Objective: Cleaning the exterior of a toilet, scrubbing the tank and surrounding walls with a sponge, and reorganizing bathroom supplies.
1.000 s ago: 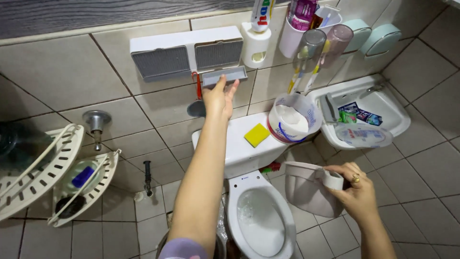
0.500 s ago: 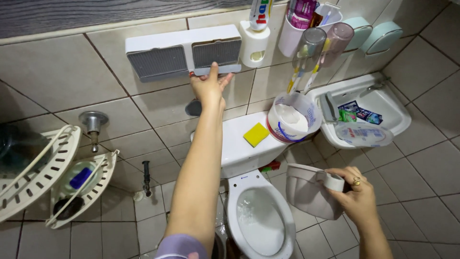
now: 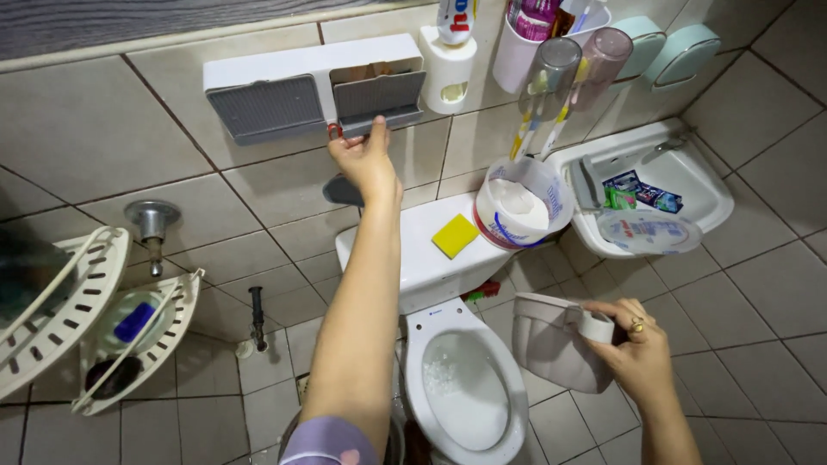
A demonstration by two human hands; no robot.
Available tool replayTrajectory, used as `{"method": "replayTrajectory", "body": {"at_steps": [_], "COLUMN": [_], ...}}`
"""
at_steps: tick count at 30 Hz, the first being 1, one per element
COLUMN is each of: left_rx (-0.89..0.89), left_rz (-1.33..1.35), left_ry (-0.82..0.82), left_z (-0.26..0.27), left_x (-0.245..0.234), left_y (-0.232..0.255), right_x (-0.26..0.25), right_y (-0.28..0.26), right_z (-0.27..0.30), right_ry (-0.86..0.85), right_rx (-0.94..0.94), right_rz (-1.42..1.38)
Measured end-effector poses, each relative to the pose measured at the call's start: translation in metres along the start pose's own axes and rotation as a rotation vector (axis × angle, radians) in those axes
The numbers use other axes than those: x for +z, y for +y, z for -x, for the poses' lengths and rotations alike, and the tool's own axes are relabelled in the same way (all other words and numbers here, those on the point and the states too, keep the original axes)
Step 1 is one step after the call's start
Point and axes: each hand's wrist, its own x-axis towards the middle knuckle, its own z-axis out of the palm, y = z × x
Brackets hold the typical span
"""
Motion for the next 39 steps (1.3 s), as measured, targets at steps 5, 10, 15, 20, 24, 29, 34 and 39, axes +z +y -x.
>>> {"method": "replayTrajectory", "body": {"at_steps": [5,10,15,20,24,29,34,39], "left_rx": [-0.023,-0.128,-0.433,-0.437,-0.359,-0.282,-0.202,-0.290], "left_rz": [0.019,-0.011,0.017,0.176,0.221,0.252,0.081,-0.357], "left_ry": [0.003,0.011,-0.028,-0.201,-0.283,-0.296,-0.403,-0.462], "left_z": [-0.016,-0.015,0.004,0.006,-0.003,0.000,0.024,0.049], "left_x": [-0.005,0.010,0.024,0.029,0.034,0.035,0.024,-0.060], "left_y": [-0.009,0.016,0.030,0.048,0.061,0.037,0.052,0.044], "right_x": [0.002,0.002,0.006,0.012,0.018,0.022,0.017,0.019], "right_y": [0.001,0.000,-0.006,-0.010,-0.016,-0.023,-0.031,-0.019], "right_z": [0.002,0.001,-0.003,-0.010,-0.013,-0.015,-0.007,0.007], "right_ry": [-0.006,-0.019,-0.002,-0.030,-0.033,-0.027,-0.002,-0.074], "right_rx": [-0.014,0.042,-0.002,-0.015,-0.028,-0.022,-0.058,0.007], "right_rz": [-0.053,-0.031,-0.078,-0.073,-0.078,-0.060,-0.069,-0.098]}}
